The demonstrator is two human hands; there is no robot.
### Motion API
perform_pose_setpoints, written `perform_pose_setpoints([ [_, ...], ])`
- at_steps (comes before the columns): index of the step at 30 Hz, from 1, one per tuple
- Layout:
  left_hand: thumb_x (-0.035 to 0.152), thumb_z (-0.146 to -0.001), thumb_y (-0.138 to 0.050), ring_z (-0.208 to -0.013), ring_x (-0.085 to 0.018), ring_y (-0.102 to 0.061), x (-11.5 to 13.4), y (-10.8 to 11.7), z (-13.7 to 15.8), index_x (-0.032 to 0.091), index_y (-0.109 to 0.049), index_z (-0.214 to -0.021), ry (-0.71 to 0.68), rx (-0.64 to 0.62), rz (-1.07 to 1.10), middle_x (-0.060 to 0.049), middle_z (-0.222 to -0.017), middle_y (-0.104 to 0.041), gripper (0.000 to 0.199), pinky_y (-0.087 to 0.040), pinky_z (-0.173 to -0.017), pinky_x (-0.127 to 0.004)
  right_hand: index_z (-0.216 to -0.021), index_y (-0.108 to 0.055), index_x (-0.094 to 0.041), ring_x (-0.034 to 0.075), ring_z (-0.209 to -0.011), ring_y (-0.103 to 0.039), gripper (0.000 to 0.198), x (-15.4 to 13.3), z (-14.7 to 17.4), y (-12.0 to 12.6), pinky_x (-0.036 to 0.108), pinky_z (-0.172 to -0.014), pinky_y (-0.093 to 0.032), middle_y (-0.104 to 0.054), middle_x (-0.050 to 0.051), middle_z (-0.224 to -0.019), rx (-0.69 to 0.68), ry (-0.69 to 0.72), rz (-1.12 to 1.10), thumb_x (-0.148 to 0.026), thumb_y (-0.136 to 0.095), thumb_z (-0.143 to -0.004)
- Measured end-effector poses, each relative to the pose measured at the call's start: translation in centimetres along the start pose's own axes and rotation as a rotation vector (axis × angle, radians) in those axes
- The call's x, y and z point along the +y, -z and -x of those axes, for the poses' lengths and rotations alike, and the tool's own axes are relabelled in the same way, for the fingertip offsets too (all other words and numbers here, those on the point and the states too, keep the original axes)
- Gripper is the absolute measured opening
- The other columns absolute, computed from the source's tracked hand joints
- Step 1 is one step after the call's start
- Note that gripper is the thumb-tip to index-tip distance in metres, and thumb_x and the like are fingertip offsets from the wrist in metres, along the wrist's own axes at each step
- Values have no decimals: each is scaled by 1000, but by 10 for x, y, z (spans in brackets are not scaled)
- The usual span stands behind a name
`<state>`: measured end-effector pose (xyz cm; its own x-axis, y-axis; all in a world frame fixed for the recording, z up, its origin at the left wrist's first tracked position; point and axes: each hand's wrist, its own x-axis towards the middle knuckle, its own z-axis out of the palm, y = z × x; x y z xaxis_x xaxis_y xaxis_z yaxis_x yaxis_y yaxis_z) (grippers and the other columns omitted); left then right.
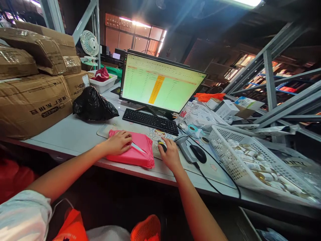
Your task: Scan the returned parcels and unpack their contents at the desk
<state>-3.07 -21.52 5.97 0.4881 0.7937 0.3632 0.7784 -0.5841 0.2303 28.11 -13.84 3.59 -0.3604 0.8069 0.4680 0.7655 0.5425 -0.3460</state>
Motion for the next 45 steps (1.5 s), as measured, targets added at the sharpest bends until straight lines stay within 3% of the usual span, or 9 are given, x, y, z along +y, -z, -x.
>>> perform_pose_setpoints([
  [6, 31, -106, -38, -72, -19, -55, 2, 0, -6, 17, -62, -77, -100, -54, -35, -6, -74, -62, 40, -39, -72, -34, -142, -59, -14, 26, -132, -54, 50, -92, -72, -27, 41, -115, -39, -60, 15, -142, -333, 313, -166, -28, -59, -94],
  [10, 32, -105, -37, -65, -19, -54, 3, -2, 6, 18, -62, -78, -92, 55, -101, -6, -69, -62, 40, -36, -66, -34, -147, -56, -17, 29, -127, -60, 51, -126, -95, -57, 41, -107, -44, -65, 16, -139, -633, 274, 11, -43, -48, -104],
  [19, 20, -99, -48, -66, -19, -61, 87, -6, 112, 17, -69, -101, -10, 297, 56, -7, -76, -70, 21, -46, -63, -33, -113, -77, -21, 27, -104, -70, 65, -138, -94, -71, 34, -87, -48, -76, 14, -113, -679, 202, 139, -61, -26, -108],
  [26, 31, -105, -42, -98, -20, -73, 88, -61, 167, 20, -72, -113, 581, 326, 576, -8, -106, -77, 32, -55, -86, -32, -105, -78, -19, 25, -100, -69, 65, -147, -85, -72, 32, -85, -46, -77, 16, -110, -643, 221, 159, -58, -26, -109],
  [33, 58, -99, -38, -85, -25, -70, 71, -73, 161, 18, -61, -89, 870, 448, 1193, -9, -87, -72, 48, -56, -79, -40, -89, -73, -18, 21, -86, -64, 53, -176, -46, -40, 30, -78, -41, -74, 11, -92, -520, 383, 54, -48, -35, -110],
  [36, 75, -97, -30, -106, -29, -70, 83, -52, 153, 19, -54, -128, 783, 533, 1350, -15, -118, -70, 67, -57, -87, -42, -76, -64, -20, 19, -79, -59, 48, -190, -6, -13, 31, -74, -39, -67, 7, -79, -377, 562, -118, -39, -37, -111],
  [38, 81, -85, -56, -117, -31, -66, 97, -32, 146, 23, -29, -157, 622, 496, 1237, -16, -133, -64, 96, -55, -97, -43, -73, -58, -21, 18, -74, -55, 46, -193, 17, 8, 31, -70, -38, -63, 5, -76, -250, 554, -218, -35, -36, -111],
  [41, 51, -70, -89, -115, -30, -66, 118, 2, 129, 28, 9, -166, 519, 274, 1067, -14, -133, -64, 139, -51, -103, -45, -69, -50, -22, 15, -66, -51, 45, -188, 37, 43, 29, -63, -37, -58, 3, -72, -125, 449, -292, -30, -36, -110],
  [45, 19, -75, -80, -90, -21, -72, 124, 37, 99, 29, 21, -164, 440, 36, 1107, -7, -110, -72, 136, -58, -90, -40, -65, -49, -21, 13, -53, -42, 46, -144, 47, 100, 29, -54, -30, -47, -1, -58, 161, 211, -193, -34, -43, -108],
])
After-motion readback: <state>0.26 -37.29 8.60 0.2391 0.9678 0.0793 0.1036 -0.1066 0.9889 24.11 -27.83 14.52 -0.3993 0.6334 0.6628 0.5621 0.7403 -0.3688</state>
